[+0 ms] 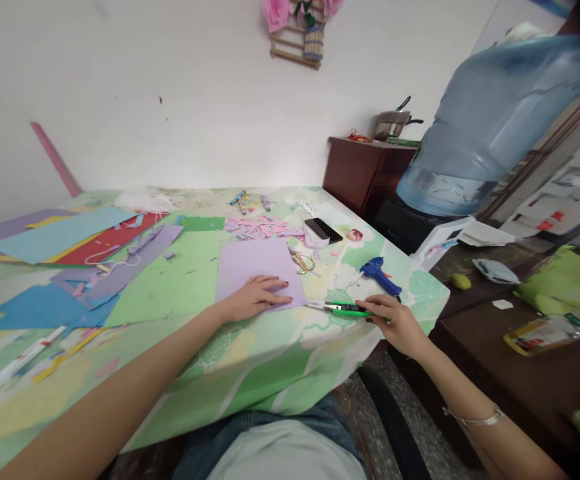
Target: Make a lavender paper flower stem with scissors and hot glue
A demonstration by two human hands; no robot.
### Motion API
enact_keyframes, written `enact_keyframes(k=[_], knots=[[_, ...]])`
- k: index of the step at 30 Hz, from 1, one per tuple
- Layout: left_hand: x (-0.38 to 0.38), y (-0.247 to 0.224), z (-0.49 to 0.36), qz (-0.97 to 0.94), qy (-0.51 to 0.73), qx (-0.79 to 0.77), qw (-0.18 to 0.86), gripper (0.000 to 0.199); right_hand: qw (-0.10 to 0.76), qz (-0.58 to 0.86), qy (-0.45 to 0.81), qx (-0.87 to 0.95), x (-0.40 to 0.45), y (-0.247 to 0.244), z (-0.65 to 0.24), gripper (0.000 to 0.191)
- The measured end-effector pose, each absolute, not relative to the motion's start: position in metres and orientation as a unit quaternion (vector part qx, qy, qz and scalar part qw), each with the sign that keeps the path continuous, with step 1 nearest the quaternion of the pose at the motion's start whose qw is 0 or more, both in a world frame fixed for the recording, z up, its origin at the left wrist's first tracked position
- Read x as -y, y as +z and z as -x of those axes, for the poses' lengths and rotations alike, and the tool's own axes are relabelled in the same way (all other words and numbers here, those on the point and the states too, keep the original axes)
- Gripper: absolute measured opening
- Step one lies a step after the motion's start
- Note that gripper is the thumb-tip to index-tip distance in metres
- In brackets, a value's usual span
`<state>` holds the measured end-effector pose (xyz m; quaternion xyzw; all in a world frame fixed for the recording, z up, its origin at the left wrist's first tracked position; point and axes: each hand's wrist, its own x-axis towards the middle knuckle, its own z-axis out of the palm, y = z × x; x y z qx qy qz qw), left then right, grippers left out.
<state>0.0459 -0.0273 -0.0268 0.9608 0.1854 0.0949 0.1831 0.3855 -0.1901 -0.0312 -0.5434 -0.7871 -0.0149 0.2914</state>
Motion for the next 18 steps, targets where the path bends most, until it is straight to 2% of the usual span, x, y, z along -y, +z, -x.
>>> enact_keyframes(k=[18], knots=[[0.0241,-0.0312,-0.0443,-0.956,0.132,-0.163,0.203,0.026,0.287,0.546,-0.03,0.787,0.1953,-0.0284,-0.3805,0.034]])
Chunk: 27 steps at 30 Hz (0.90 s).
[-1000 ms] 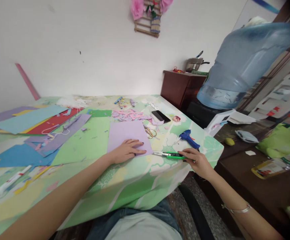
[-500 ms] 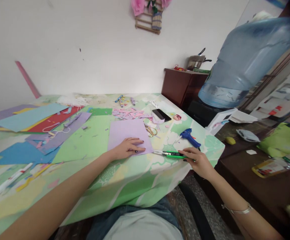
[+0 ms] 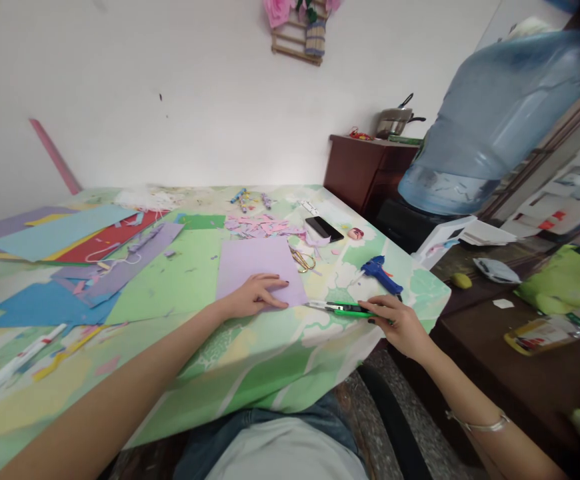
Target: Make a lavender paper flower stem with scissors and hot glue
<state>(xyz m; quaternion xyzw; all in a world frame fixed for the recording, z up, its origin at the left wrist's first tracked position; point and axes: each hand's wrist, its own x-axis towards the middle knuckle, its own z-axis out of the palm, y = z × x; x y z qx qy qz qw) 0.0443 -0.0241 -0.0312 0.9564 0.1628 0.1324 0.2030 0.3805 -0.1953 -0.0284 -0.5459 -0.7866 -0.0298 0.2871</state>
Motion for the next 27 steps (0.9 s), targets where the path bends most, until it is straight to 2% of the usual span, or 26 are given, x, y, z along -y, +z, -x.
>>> enact_keyframes(k=[15,27], knots=[[0.021,-0.03,-0.045,-0.946,0.171,-0.141,0.236,0.023,0.29,0.543,-0.03,0.788,0.195,-0.029,-0.376,0.034],[0.018,-0.032,-0.044,-0.943,0.182,-0.132,0.245,0.03,0.289,0.538,-0.038,0.791,0.195,-0.023,-0.368,0.034]])
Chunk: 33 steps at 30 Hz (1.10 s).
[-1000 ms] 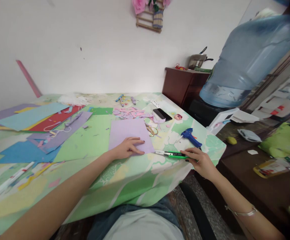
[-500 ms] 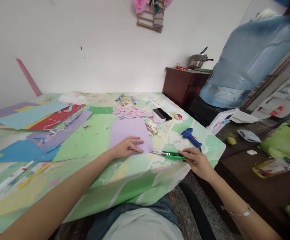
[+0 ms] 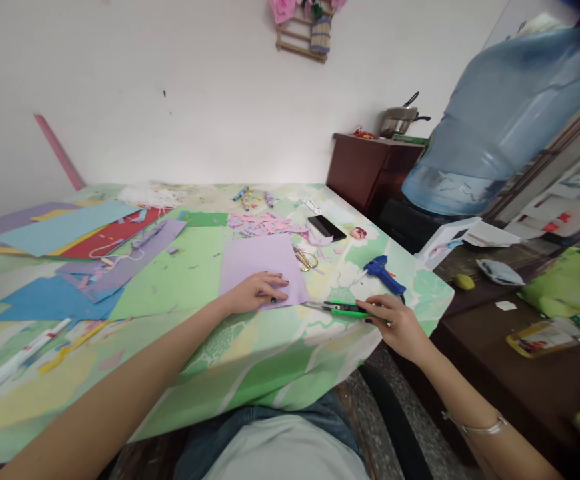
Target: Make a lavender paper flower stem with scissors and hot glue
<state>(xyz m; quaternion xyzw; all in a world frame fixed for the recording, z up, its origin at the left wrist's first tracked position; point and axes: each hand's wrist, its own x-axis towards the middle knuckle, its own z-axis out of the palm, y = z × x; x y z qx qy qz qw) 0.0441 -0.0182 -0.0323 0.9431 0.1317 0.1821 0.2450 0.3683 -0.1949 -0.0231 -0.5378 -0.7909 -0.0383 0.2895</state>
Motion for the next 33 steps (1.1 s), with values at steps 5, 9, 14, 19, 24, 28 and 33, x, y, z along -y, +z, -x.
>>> enact_keyframes(k=[5,9,14,19,24,28,33], knots=[[0.018,-0.033,-0.044,-0.943,0.18,-0.135,0.244,0.029,0.289,0.548,-0.043,0.783,0.199,-0.022,-0.37,0.033],[0.017,-0.036,-0.044,-0.948,0.169,-0.136,0.233,0.03,0.29,0.553,-0.04,0.78,0.202,-0.025,-0.371,0.033],[0.018,-0.039,-0.044,-0.951,0.162,-0.142,0.222,0.03,0.299,0.549,-0.048,0.779,0.202,-0.027,-0.363,0.033],[0.019,-0.04,-0.044,-0.951,0.163,-0.144,0.219,0.031,0.297,0.543,-0.066,0.783,0.206,-0.024,-0.359,0.032],[0.018,-0.04,-0.044,-0.948,0.175,-0.139,0.228,0.031,0.297,0.543,-0.075,0.782,0.207,-0.024,-0.357,0.031],[0.016,-0.04,-0.044,-0.942,0.192,-0.132,0.242,0.026,0.3,0.549,-0.068,0.778,0.205,-0.027,-0.356,0.03],[0.017,-0.039,-0.044,-0.931,0.216,-0.137,0.26,0.026,0.302,0.546,-0.058,0.779,0.204,-0.027,-0.356,0.032]])
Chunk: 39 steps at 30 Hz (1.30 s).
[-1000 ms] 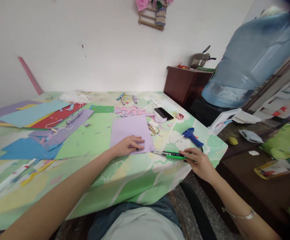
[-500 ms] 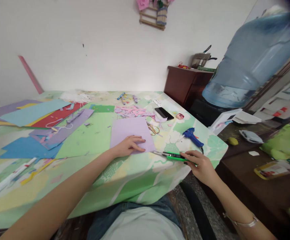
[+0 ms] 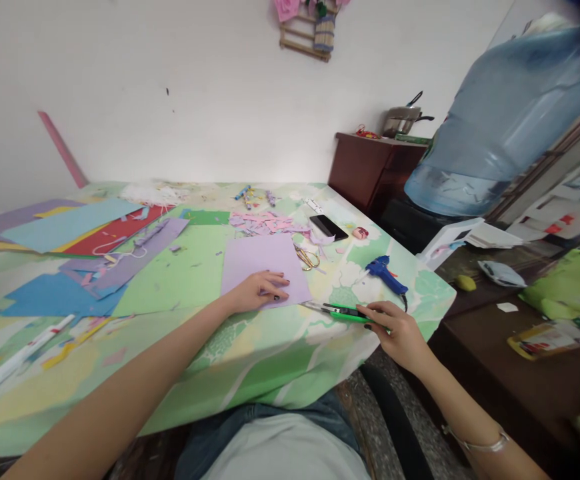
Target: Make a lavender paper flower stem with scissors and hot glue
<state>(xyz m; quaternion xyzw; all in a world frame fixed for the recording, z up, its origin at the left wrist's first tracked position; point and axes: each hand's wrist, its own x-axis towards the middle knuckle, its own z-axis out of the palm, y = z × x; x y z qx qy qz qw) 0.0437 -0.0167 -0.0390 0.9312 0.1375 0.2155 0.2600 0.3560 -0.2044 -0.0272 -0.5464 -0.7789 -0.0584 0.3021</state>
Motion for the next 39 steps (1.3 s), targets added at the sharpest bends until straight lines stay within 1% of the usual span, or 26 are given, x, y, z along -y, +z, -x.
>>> enact_keyframes(k=[20,39], knots=[[0.02,-0.037,-0.045,-0.924,0.233,-0.135,0.27,0.035,0.301,0.533,-0.046,0.789,0.199,-0.028,-0.351,0.032],[0.021,-0.037,-0.045,-0.921,0.232,-0.145,0.278,0.031,0.294,0.533,-0.058,0.791,0.199,-0.026,-0.343,0.032]])
